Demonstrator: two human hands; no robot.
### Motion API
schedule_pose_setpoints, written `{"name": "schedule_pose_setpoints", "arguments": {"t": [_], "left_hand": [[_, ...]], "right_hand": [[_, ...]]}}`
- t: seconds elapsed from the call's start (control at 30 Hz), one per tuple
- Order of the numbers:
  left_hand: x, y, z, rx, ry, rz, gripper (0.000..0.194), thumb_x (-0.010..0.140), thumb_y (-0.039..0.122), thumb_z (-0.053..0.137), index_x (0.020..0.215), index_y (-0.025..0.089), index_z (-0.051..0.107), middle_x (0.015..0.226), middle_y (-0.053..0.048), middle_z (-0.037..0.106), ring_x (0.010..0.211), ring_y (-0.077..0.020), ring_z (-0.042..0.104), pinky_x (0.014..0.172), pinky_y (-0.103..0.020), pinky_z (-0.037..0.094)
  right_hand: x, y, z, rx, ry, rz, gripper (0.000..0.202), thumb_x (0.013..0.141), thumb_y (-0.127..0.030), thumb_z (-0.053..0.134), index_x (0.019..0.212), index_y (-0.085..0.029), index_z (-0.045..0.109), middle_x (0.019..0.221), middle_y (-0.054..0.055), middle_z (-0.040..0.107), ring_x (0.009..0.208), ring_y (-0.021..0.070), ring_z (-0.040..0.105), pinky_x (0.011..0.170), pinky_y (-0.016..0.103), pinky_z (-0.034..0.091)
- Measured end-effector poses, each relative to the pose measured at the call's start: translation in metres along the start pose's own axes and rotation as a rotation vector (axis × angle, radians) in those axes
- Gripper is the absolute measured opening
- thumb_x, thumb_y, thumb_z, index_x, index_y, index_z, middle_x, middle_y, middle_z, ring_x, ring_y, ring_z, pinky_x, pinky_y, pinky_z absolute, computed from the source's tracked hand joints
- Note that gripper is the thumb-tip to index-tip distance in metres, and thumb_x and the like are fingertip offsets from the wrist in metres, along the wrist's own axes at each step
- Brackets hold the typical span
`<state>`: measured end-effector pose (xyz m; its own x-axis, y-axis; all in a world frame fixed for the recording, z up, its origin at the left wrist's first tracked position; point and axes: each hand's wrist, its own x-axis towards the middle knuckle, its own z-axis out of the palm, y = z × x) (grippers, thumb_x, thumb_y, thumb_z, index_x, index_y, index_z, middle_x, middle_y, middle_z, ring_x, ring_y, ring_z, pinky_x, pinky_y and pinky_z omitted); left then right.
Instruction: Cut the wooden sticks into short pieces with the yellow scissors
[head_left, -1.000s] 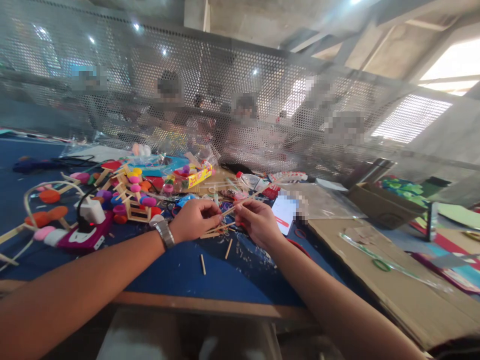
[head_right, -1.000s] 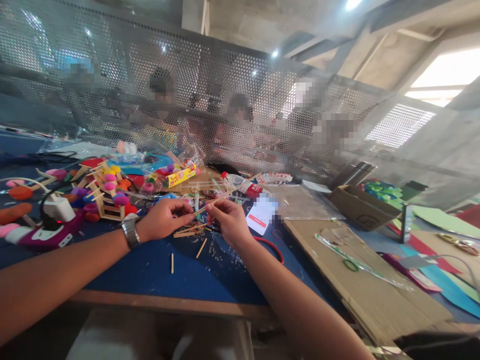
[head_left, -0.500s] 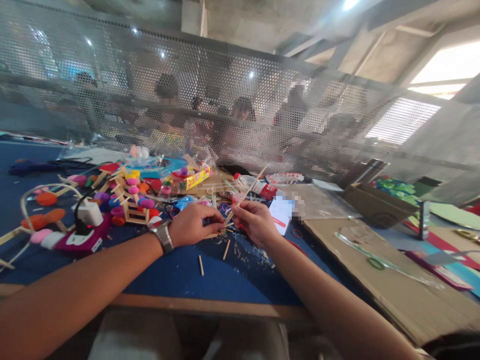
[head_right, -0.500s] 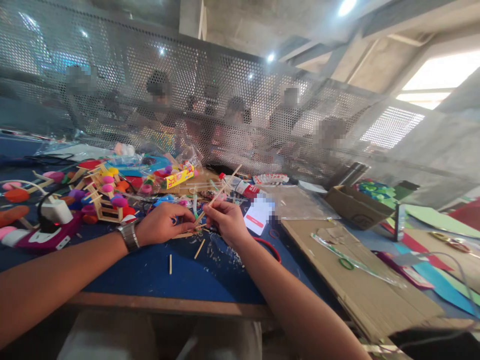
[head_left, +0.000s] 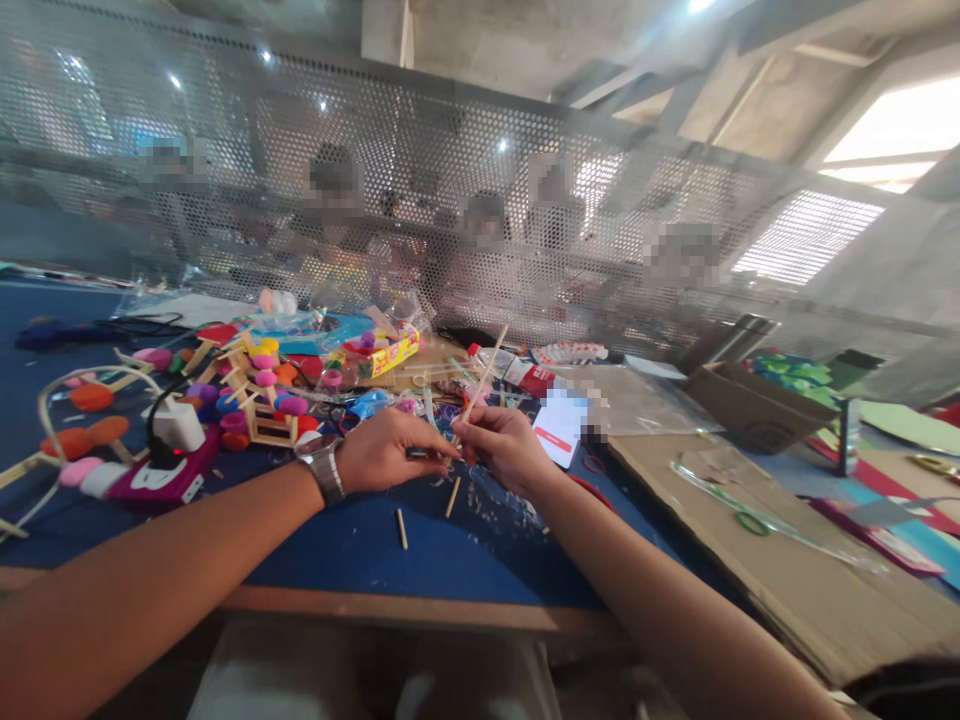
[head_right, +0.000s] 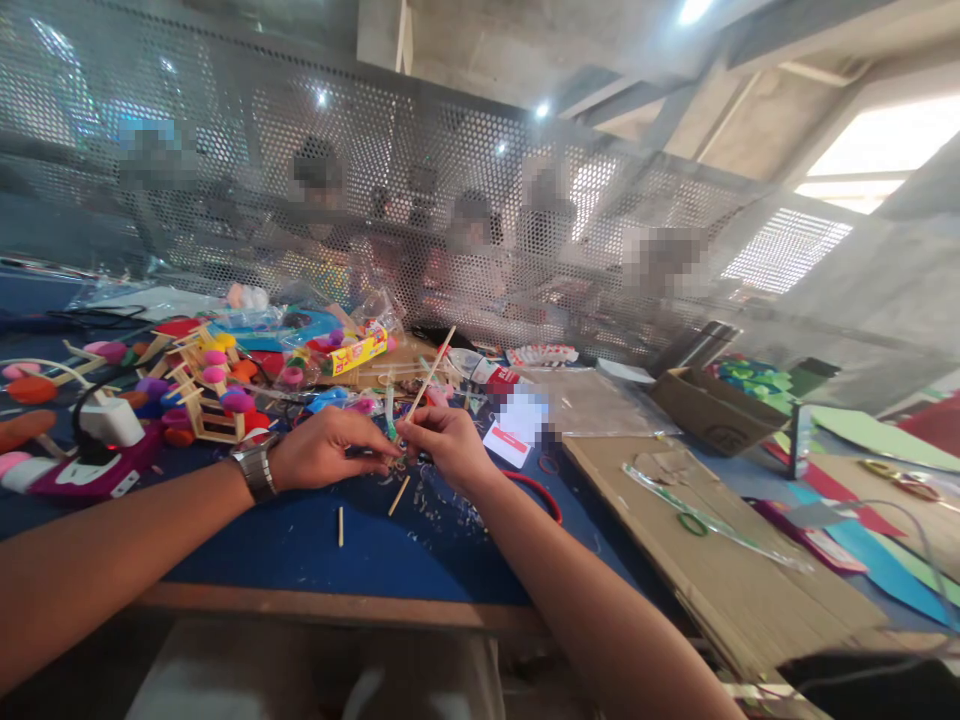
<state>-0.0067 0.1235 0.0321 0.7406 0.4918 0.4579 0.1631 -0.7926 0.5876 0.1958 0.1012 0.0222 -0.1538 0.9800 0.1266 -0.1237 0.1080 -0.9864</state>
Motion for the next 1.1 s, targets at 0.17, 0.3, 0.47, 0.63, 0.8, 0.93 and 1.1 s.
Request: {"name": "schedule_pose_setpoints", "arguments": {"t": [0.17, 0.3, 0.47, 0.63, 0.8, 0.93, 1.1], "left_hand": [[-0.0007, 0.0015, 0.0003, -0.019, -0.049, -0.004, 0.024, 0.078, 0.024, 0.08, 0.102, 0.024, 0.08, 0.086, -0.006, 0.08, 0.076, -0.0164, 0.074, 0.07, -0.022, 0.052], [-0.001, 0.0018, 0.0006, -0.023, -0.07, 0.035, 0.023, 0.076, 0.024, 0.082, 0.099, 0.025, 0.081, 0.091, -0.006, 0.08, 0.082, -0.0182, 0.074, 0.075, -0.024, 0.053], [-0.0015, 0.0016, 0.001, -0.01, -0.074, 0.076, 0.021, 0.078, 0.022, 0.08, 0.099, 0.024, 0.081, 0.092, -0.007, 0.08, 0.083, -0.0183, 0.074, 0.075, -0.024, 0.054], [-0.0018, 0.0022, -0.0002, 0.001, -0.073, 0.077, 0.021, 0.079, 0.025, 0.08, 0.099, 0.025, 0.081, 0.09, -0.006, 0.08, 0.08, -0.0178, 0.074, 0.075, -0.024, 0.054], [-0.0016, 0.002, 0.0001, 0.054, -0.069, 0.106, 0.02, 0.081, 0.026, 0.078, 0.101, 0.023, 0.08, 0.092, -0.007, 0.08, 0.081, -0.0183, 0.074, 0.075, -0.025, 0.054], [-0.0019, 0.0015, 0.0015, 0.093, -0.03, 0.146, 0.02, 0.083, 0.026, 0.077, 0.103, 0.022, 0.08, 0.093, -0.007, 0.08, 0.082, -0.0177, 0.074, 0.076, -0.025, 0.054], [-0.0033, 0.0023, 0.0025, 0.123, 0.024, 0.237, 0.019, 0.085, 0.026, 0.076, 0.103, 0.02, 0.079, 0.088, -0.006, 0.08, 0.078, -0.0152, 0.073, 0.072, -0.023, 0.054]], "right_hand": [[-0.001, 0.0002, -0.0005, -0.038, -0.064, 0.004, 0.028, 0.058, -0.039, 0.09, 0.057, -0.019, 0.072, 0.046, -0.003, 0.062, 0.04, 0.0105, 0.05, 0.044, 0.024, 0.038], [-0.0022, -0.0004, 0.0012, -0.057, -0.112, 0.011, 0.028, 0.057, -0.04, 0.091, 0.057, -0.019, 0.072, 0.047, -0.003, 0.062, 0.04, 0.0107, 0.049, 0.043, 0.024, 0.038], [-0.002, -0.0004, 0.0008, -0.056, -0.13, 0.011, 0.027, 0.059, -0.039, 0.09, 0.057, -0.019, 0.072, 0.046, -0.002, 0.062, 0.04, 0.0101, 0.049, 0.043, 0.024, 0.038], [-0.0005, 0.0, -0.0002, -0.041, -0.136, 0.012, 0.026, 0.06, -0.036, 0.09, 0.057, -0.018, 0.071, 0.046, -0.003, 0.063, 0.038, 0.0091, 0.049, 0.042, 0.023, 0.037], [0.0005, 0.0007, 0.0005, -0.014, -0.14, 0.011, 0.028, 0.06, -0.038, 0.091, 0.059, -0.018, 0.071, 0.045, -0.004, 0.062, 0.037, 0.0084, 0.049, 0.041, 0.022, 0.037], [0.0011, 0.0027, -0.0001, 0.014, -0.152, -0.001, 0.033, 0.06, -0.045, 0.09, 0.062, -0.018, 0.071, 0.048, -0.004, 0.062, 0.039, 0.0082, 0.051, 0.042, 0.022, 0.038], [0.0019, 0.0073, -0.0029, 0.013, -0.178, -0.015, 0.039, 0.06, -0.051, 0.09, 0.064, -0.017, 0.071, 0.052, -0.002, 0.064, 0.042, 0.0093, 0.054, 0.044, 0.023, 0.04]]}}
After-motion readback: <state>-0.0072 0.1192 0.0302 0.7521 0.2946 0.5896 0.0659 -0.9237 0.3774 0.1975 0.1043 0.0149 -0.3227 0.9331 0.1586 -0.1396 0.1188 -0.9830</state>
